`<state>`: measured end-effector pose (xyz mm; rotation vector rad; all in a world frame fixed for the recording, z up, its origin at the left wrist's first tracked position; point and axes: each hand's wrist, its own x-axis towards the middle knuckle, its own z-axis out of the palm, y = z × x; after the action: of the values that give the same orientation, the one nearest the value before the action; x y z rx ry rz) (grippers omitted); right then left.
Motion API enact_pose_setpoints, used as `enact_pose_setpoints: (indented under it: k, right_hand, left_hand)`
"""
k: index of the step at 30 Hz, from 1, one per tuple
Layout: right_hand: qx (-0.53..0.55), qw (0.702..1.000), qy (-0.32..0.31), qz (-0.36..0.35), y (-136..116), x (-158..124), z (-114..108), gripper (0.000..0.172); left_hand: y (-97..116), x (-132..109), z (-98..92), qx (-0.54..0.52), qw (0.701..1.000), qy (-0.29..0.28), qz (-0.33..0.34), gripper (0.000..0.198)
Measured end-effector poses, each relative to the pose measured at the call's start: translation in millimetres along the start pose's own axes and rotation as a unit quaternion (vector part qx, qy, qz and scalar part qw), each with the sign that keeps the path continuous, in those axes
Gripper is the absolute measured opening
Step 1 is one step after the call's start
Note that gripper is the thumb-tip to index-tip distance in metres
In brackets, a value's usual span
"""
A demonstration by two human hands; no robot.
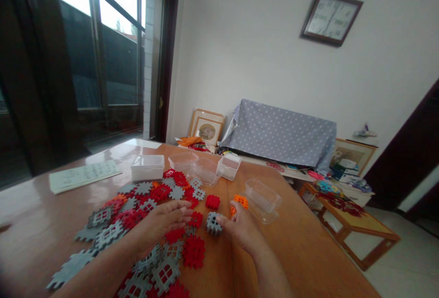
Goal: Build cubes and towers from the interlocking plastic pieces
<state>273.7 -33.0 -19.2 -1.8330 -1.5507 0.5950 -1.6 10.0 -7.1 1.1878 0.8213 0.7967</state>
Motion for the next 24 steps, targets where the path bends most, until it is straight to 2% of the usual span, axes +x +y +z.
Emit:
enact_pose_setpoints:
  k: [3,7,9,12,14,19,24]
  right_hand:
    - [-0.014,0.999,-0.030,0.000,5,-14,6,0.093]
    - [-0.015,0.999,-0.038,0.014,7,-14,14,0.092]
    - [-0.022,0.998,-0.050,0.013,8,-10,16,0.081]
    - [-0.028,0.996,-0.081,-0.004,8,-5,18,0.048]
    - [-0.025,0.995,-0.092,-0.009,9,-2,19,0.033]
    - [-0.027,0.996,-0.084,-0.018,12,2,22,0.018]
    - [-0.016,0.996,-0.080,-0.028,10,2,21,0.015]
  left_hand:
    - [-6,-5,16.4,-0.088,0.995,-0.043,-0.035,0.055]
    - [-11,-7,29.9,-0.175,0.977,-0.105,-0.058,0.056]
    - [-13,-5,31.8,-0.186,0.972,-0.125,-0.068,0.061]
    - [-16,-2,32.5,-0.183,0.970,-0.135,-0.087,0.078]
    - [-16,0,33.5,-0.172,0.970,-0.145,-0.095,0.084]
    - [-14,0,37.1,-0.140,0.969,-0.173,-0.104,0.085]
    - [-15,0,38.1,-0.136,0.969,-0.180,-0.103,0.083]
